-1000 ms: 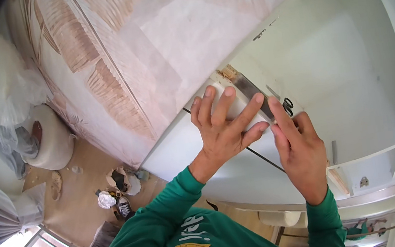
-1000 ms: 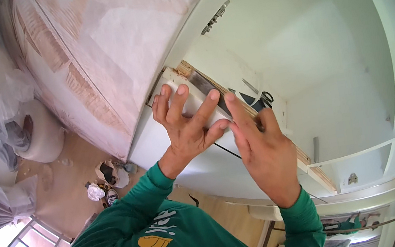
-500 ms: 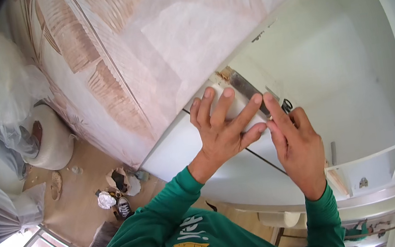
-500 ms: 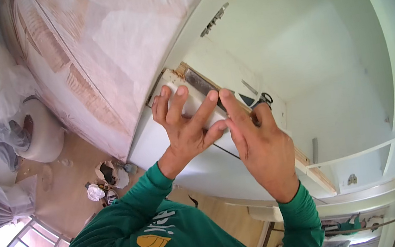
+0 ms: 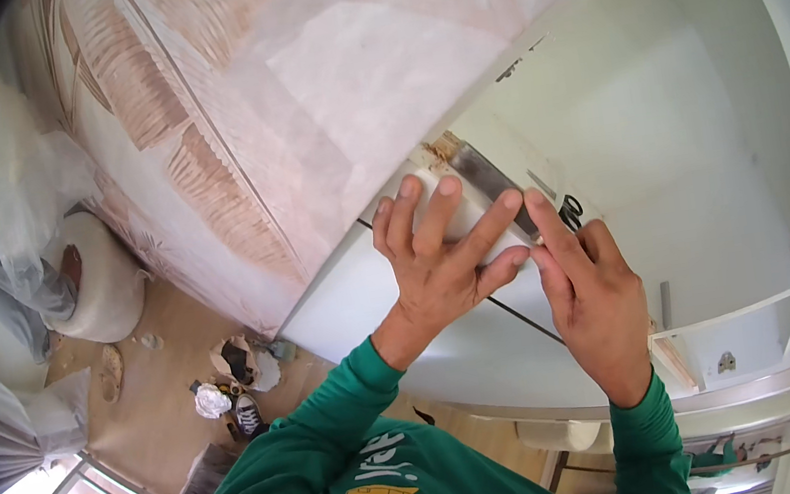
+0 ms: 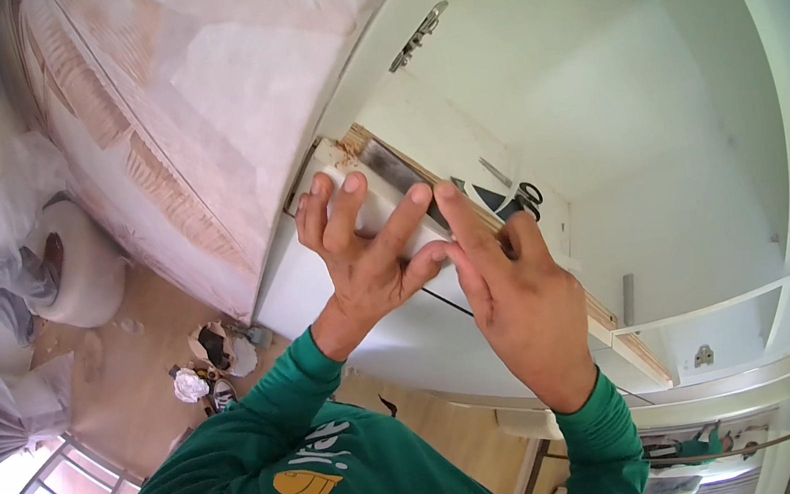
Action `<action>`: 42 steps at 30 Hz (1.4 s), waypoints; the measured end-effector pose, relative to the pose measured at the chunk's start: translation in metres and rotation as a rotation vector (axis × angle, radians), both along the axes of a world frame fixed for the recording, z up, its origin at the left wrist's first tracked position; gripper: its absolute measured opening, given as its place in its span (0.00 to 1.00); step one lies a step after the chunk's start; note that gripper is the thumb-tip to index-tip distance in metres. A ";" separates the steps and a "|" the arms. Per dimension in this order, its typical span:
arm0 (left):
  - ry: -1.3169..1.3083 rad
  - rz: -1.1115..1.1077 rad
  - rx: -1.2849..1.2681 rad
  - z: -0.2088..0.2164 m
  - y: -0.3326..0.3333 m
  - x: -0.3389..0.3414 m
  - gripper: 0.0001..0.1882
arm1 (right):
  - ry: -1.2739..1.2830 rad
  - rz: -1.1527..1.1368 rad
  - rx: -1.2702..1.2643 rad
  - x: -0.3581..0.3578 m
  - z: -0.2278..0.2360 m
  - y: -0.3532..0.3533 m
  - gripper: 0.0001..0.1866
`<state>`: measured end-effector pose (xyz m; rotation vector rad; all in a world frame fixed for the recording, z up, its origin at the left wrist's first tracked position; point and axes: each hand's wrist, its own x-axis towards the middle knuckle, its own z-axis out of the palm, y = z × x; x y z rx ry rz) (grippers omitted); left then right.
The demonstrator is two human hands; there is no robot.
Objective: The person cuts a length of white trim with scissors, applies it to the edge of a wooden cabinet shelf, and then trims the excess material using a knife.
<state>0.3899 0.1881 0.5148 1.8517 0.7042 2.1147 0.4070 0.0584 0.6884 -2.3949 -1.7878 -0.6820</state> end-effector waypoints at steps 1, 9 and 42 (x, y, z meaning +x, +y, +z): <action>-0.008 0.002 -0.001 0.001 -0.001 0.001 0.26 | 0.011 -0.007 0.000 0.001 0.000 -0.003 0.30; 0.001 0.004 -0.006 0.004 0.005 0.002 0.26 | -0.072 -0.019 -0.023 0.001 0.003 0.010 0.30; -0.045 0.021 -0.003 -0.001 0.003 0.006 0.27 | -0.089 -0.041 -0.085 -0.005 0.006 0.007 0.35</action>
